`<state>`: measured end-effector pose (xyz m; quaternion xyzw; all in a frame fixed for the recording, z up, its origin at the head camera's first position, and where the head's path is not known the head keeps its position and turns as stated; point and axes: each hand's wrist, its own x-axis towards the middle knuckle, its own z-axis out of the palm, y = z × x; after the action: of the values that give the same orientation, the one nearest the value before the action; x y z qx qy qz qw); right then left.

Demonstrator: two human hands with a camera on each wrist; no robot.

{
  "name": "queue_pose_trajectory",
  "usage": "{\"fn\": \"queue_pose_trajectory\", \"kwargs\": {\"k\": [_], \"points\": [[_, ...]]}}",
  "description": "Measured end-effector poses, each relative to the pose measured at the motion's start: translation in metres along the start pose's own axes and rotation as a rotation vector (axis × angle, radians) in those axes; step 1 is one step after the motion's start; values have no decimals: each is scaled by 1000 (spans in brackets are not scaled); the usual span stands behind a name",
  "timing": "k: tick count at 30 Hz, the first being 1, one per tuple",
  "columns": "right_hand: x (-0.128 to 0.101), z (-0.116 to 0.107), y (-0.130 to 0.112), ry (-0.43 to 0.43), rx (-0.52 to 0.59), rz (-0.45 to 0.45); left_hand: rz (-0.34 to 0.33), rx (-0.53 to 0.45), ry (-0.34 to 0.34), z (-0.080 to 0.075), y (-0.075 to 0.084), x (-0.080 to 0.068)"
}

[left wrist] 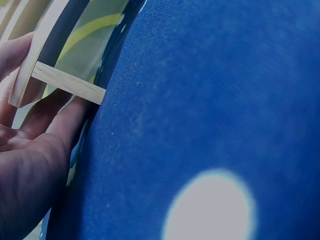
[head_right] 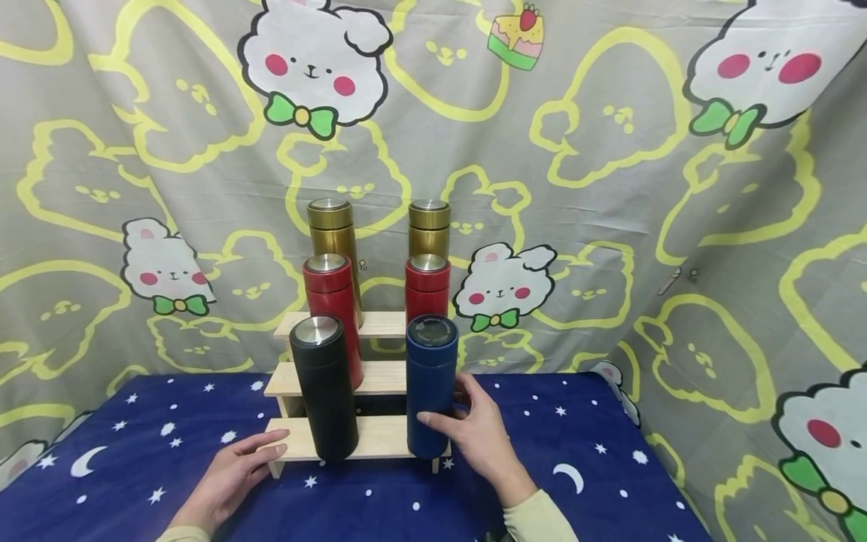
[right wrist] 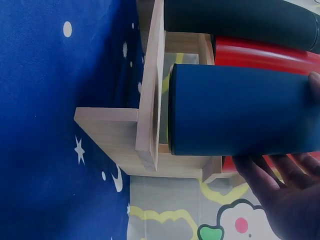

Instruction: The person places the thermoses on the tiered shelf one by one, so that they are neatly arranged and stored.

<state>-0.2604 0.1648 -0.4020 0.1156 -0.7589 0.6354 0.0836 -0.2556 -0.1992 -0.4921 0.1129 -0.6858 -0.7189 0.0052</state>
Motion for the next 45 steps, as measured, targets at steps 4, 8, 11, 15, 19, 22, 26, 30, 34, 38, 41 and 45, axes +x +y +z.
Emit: {"fn": "queue_pose_trajectory", "kwargs": {"k": [4,8,11,15,19,22,26,30,34,38,41,45], "points": [[0,1,2,0,5,3,-7,-7,7,1,0,-1],[0,2,3,4,16,-1,-2,-6,2,1,0,-1],[0,4,4,7,25,-4,-6,-8,9,2,0,-1],[0,5,6,8,44,1,-6,0,6,2,0,-1],[-1,6,7,4,40,11,-8,9,4,2,0,-2],[-2,6,7,0,31,19,-12,7,6,2,1,-2],[-2,4,6,-5,37,26,-13,9,-2,3,1,-1],[-2,2,5,-12,42,24,-15,8,-2,5,1,0],[-4,-1,4,-13,35,21,-14,5,-5,6,2,1],[-6,-8,5,-23,21,5,-15,19,-2,5,1,2],[-9,-15,7,-28,-38,-2,-17,34,-3,4,1,2],[-12,-28,9,-39,-204,55,-26,84,-28,-1,7,-2]]}}
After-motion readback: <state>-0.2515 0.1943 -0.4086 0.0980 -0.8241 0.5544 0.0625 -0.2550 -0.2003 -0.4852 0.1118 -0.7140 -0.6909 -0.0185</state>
